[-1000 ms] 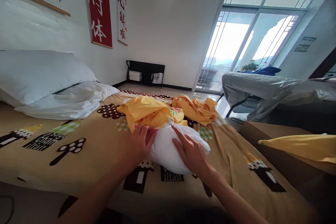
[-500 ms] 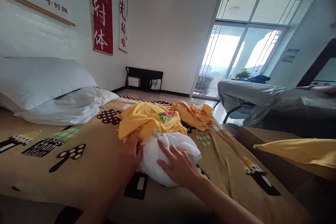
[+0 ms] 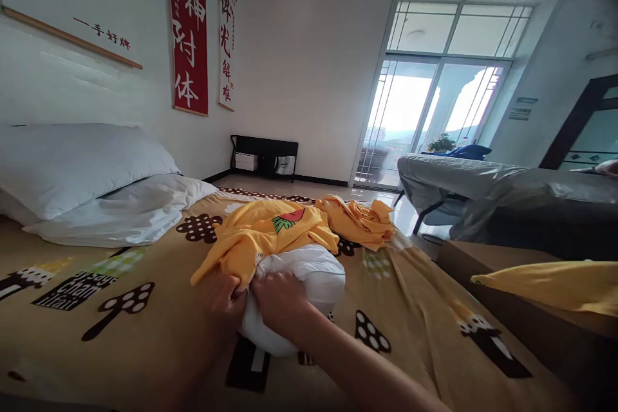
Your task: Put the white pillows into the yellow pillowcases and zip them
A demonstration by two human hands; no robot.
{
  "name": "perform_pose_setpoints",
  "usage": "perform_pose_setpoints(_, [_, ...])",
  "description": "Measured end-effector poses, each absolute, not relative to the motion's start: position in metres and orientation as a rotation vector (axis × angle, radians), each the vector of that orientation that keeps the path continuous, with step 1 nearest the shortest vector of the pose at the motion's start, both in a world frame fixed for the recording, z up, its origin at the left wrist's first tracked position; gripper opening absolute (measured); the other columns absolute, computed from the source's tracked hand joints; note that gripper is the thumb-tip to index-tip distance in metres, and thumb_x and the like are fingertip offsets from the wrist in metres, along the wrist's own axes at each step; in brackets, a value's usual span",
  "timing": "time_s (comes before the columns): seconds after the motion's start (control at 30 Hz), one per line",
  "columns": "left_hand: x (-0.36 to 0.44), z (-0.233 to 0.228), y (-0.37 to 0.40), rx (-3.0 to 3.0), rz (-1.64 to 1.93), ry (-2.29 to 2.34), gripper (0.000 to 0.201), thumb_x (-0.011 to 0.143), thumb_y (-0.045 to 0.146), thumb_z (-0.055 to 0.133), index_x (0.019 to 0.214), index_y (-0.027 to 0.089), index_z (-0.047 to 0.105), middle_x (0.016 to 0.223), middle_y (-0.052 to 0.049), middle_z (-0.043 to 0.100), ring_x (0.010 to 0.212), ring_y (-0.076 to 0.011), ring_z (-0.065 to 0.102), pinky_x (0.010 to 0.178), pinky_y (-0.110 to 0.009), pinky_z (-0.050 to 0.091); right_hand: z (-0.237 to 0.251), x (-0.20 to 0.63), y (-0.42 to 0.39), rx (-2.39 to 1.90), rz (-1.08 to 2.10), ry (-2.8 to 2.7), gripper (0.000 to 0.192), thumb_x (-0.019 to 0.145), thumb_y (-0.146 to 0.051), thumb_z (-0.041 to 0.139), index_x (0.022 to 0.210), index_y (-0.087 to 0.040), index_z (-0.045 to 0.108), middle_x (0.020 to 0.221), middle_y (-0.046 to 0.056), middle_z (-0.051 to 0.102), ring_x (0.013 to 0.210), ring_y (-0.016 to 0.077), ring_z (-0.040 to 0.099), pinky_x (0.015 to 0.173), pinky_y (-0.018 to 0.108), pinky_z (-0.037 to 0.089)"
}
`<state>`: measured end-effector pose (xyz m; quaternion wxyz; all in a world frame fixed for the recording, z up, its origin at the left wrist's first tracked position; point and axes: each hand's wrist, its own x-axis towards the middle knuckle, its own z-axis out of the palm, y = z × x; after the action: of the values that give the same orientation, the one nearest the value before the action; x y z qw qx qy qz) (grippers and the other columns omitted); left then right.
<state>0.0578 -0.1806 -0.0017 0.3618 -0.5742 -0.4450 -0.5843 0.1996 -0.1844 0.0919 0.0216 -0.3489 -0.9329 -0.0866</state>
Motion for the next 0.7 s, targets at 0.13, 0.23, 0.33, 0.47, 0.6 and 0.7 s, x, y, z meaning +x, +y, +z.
perform_pose_setpoints(0.13, [0.046,0.005,-0.183,-1.543,-1.372,-1.208,0.018,0.075,0.004,0.052,0.067,0.020,0.047,0.054,0.004,0.046,0.053,-0.0122,0.045,0.056,-0.026,0.033,0.082,0.202,-0.195,-0.961,-0.267,-2.964,0.023,0.084,-0.013,0.050,0.101,-0.013,0.064,0.090,0.016,0.070,0.080,0.0256,0.069,0.063,0.035,0.051])
perform_pose_setpoints(0.23, [0.047,0.016,-0.188,-1.680,-1.197,-1.255,0.015,0.080,0.010,0.054,0.070,0.020,0.048,0.058,0.002,0.052,0.057,-0.0145,0.051,0.058,-0.027,0.035,0.079,0.211,-0.193,-0.900,-0.290,-2.952,0.022,0.083,-0.015,0.052,0.101,-0.016,0.064,0.087,0.013,0.071,0.079,0.0246,0.069,0.062,0.033,0.051])
perform_pose_setpoints(0.33, [0.056,0.023,-0.192,-1.685,-1.155,-1.165,0.018,0.085,0.015,0.052,0.069,0.020,0.047,0.054,0.002,0.051,0.054,-0.0147,0.051,0.058,-0.027,0.035,0.083,0.217,-0.180,-0.943,-0.322,-2.877,0.022,0.085,-0.015,0.048,0.096,-0.020,0.067,0.085,0.010,0.071,0.077,0.0244,0.069,0.061,0.033,0.050])
perform_pose_setpoints(0.47, [0.067,0.018,-0.193,-1.593,-1.260,-1.079,0.014,0.086,0.014,0.052,0.073,0.020,0.049,0.053,0.004,0.051,0.050,-0.0128,0.050,0.058,-0.025,0.037,0.083,0.218,-0.167,-1.088,-0.396,-2.734,0.025,0.087,-0.013,0.044,0.090,-0.020,0.068,0.092,0.011,0.069,0.075,0.0238,0.067,0.061,0.034,0.049])
perform_pose_setpoints(0.6, [0.066,0.005,-0.190,-1.625,-1.307,-1.179,0.021,0.087,0.020,0.053,0.068,0.021,0.044,0.053,0.003,0.051,0.052,-0.0146,0.050,0.057,-0.027,0.037,0.079,0.232,-0.180,-0.979,-0.393,-2.753,0.028,0.093,-0.034,0.042,0.108,-0.025,0.063,0.097,0.009,0.065,0.077,0.0250,0.066,0.064,0.038,0.051])
perform_pose_setpoints(0.7, [0.056,-0.004,-0.190,-1.674,-1.296,-1.264,0.022,0.086,0.021,0.052,0.066,0.021,0.043,0.056,0.001,0.057,0.054,-0.0159,0.052,0.059,-0.029,0.037,0.080,0.262,-0.200,-0.897,-0.323,-2.722,0.058,0.085,-0.043,0.057,0.139,-0.035,0.039,0.105,0.007,0.061,0.085,0.0250,0.063,0.069,0.038,0.053])
